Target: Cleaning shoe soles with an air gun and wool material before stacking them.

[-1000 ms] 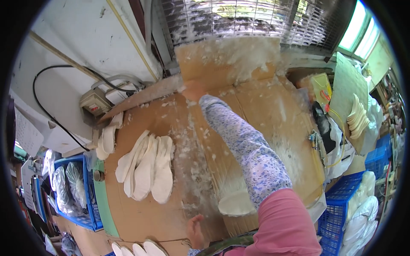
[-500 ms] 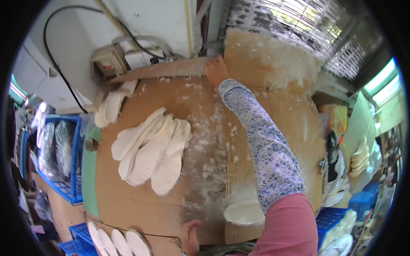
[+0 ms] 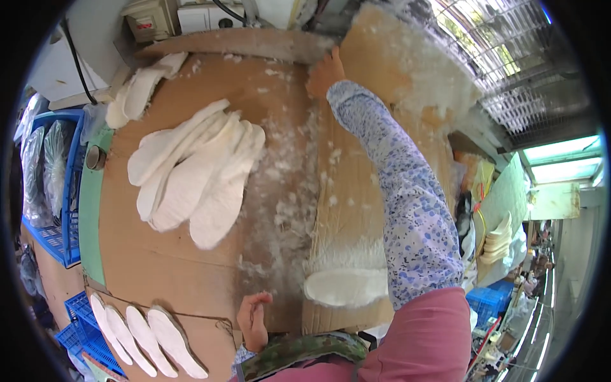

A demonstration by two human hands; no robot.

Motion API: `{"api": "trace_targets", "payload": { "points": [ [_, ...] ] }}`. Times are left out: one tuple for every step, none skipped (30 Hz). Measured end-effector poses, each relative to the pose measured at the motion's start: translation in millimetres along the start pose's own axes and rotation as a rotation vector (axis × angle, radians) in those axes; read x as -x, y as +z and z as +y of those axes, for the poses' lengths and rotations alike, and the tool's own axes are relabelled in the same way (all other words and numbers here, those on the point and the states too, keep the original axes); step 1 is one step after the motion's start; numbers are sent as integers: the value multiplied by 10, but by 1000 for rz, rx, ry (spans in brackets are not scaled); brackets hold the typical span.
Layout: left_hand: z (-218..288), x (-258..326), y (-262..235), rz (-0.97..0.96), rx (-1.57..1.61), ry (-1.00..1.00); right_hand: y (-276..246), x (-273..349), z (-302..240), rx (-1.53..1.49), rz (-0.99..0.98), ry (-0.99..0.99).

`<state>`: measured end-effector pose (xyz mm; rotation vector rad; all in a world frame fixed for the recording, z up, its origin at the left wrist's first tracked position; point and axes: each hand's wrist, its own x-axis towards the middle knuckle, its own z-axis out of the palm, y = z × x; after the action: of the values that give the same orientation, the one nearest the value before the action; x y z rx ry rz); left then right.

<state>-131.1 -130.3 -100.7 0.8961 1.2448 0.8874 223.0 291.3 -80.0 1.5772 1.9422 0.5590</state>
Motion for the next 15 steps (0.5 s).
{"api": "trace_targets", "payload": {
  "points": [
    [-4,-26,33,-5,22,-4,-9,-50,78,-95,258,19],
    [-6,-40,64,-10,44,-6,-11,-54,119,-187,518,40],
    [-11,-46,96,-19,44,-7,-7,-21,121,-184,513,46],
    [-15,-34,108,-35,13,20,20,-5,72,-278,397,20],
    [-8,-25,123,-52,-15,48,45,31,42,-369,280,-6],
    [11,-21,139,-55,-15,47,77,100,12,-368,278,-4],
    [42,-15,156,-76,-5,41,154,183,-38,-313,256,-86],
    [63,3,156,-78,-2,27,121,248,-177,-272,239,-183],
    [59,3,148,-61,-7,17,93,329,-262,-284,241,-198],
    [56,25,93,-48,-29,11,-103,419,-407,-420,96,-352],
    [71,32,87,-65,-35,7,-177,540,-431,-531,-71,-485],
    [97,5,90,-57,-34,-7,-151,556,-504,-537,-80,-498],
    [148,-81,118,-102,-77,56,-51,586,-507,-348,-155,-417],
    [201,-174,156,-148,-120,121,47,615,-488,-160,-229,-337],
    [276,-260,223,-178,-220,166,130,622,-514,-196,-225,-344]
  ]
}}
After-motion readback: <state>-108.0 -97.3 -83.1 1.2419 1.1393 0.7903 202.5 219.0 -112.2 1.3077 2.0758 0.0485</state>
